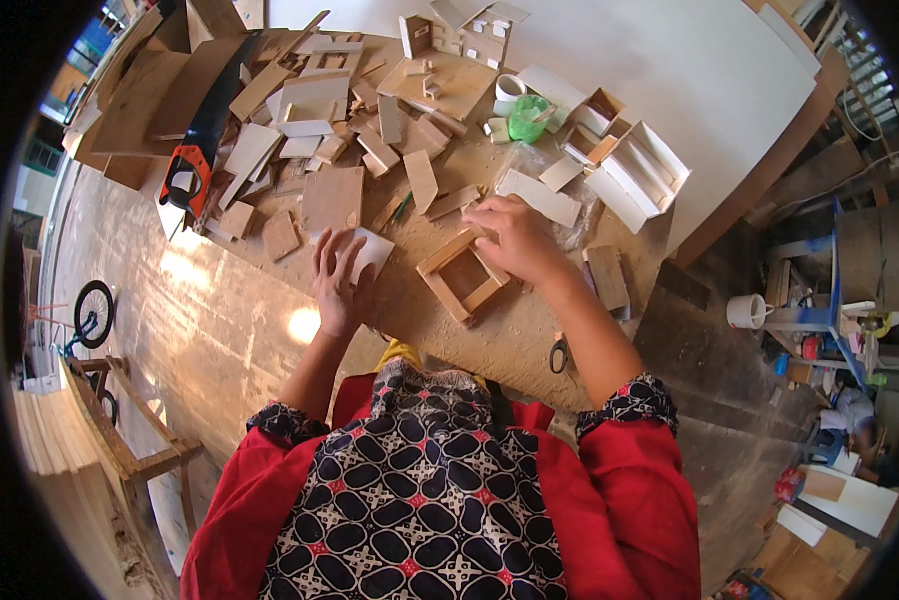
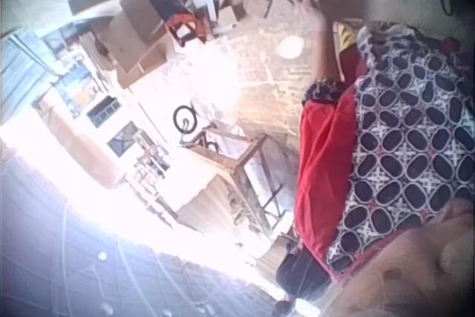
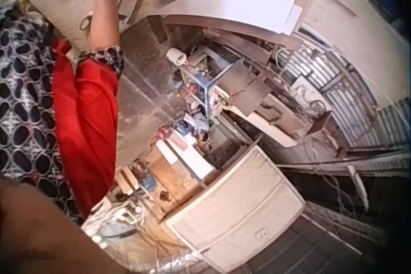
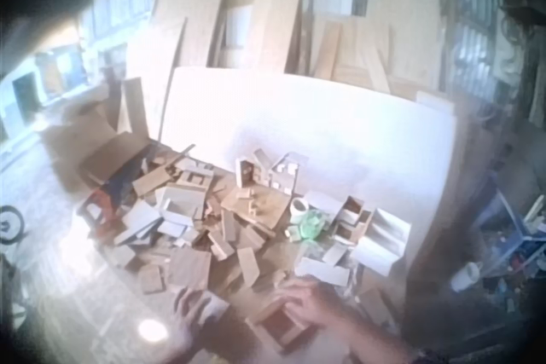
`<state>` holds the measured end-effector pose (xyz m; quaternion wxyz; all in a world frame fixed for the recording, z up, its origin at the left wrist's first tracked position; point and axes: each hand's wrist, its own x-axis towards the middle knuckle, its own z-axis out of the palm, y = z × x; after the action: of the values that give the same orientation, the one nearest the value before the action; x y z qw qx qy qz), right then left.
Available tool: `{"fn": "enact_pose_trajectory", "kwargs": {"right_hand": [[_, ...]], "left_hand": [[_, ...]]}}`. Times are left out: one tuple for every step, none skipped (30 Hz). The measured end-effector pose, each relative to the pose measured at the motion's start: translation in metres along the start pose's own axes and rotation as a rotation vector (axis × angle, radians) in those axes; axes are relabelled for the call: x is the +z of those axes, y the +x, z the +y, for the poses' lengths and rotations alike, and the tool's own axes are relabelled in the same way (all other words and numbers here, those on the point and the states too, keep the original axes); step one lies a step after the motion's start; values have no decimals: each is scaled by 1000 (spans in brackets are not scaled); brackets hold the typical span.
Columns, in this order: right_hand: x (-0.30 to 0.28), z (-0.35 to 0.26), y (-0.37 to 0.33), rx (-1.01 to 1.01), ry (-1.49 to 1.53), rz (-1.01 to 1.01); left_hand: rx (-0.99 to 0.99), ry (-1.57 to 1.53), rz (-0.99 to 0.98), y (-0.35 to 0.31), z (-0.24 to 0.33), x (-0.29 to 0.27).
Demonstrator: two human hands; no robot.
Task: The person cuts small wood pieces with scissors and applies glue with a brush to assemble a miniature house structure on a workbench.
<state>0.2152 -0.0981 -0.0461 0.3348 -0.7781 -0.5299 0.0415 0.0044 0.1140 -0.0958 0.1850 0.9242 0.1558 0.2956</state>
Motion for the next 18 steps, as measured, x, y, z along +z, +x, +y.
{"fn": "enact_pose_trajectory", "kwargs": {"right_hand": [[-1,1,-2,22,-14,5],[-2,3,-4,44,-29,9],[-1,3,-6,65,-39,11],[-1,3,-8,78,-29,13],[-1,3,-9,91,-19,16],[-1,4,-10,105,-11,20],[-1,5,-12,106,-9,48],[-1,6,-13,107,-7,76],[0,7,-15,108,-4,104],[0,9,-17,124,5,115],[0,10,-18,141,15,126],[0,11,-20,159,24,138],[-1,11,-22,158,16,156],[-3,11,-24,156,8,174],[-4,10,-26,156,0,192],[-5,11,-28,174,7,191],[-6,11,-31,191,14,190],[-7,12,-33,208,20,188]], "left_hand": [[9,-6,3,0,3,-2],[32,-40,3,2,8,-4],[51,-71,2,2,14,-8],[70,-102,1,2,20,-8],[83,-147,29,0,23,-2],[115,-141,-12,1,29,-2],[148,-135,-54,3,37,-5],[182,-129,-96,4,41,-7],[213,-109,-153,2,40,-6],[227,-88,-191,0,40,-6],[241,-66,-228,-1,41,-6],[255,-46,-266,-1,41,-6],[257,-55,-286,-3,39,-4],[256,-58,-284,-3,39,-4],[257,-62,-283,-4,39,-4],[256,-66,-281,-5,39,-3],[256,-70,-281,-5,39,-3],[256,-75,-280,-4,39,-3]]}}
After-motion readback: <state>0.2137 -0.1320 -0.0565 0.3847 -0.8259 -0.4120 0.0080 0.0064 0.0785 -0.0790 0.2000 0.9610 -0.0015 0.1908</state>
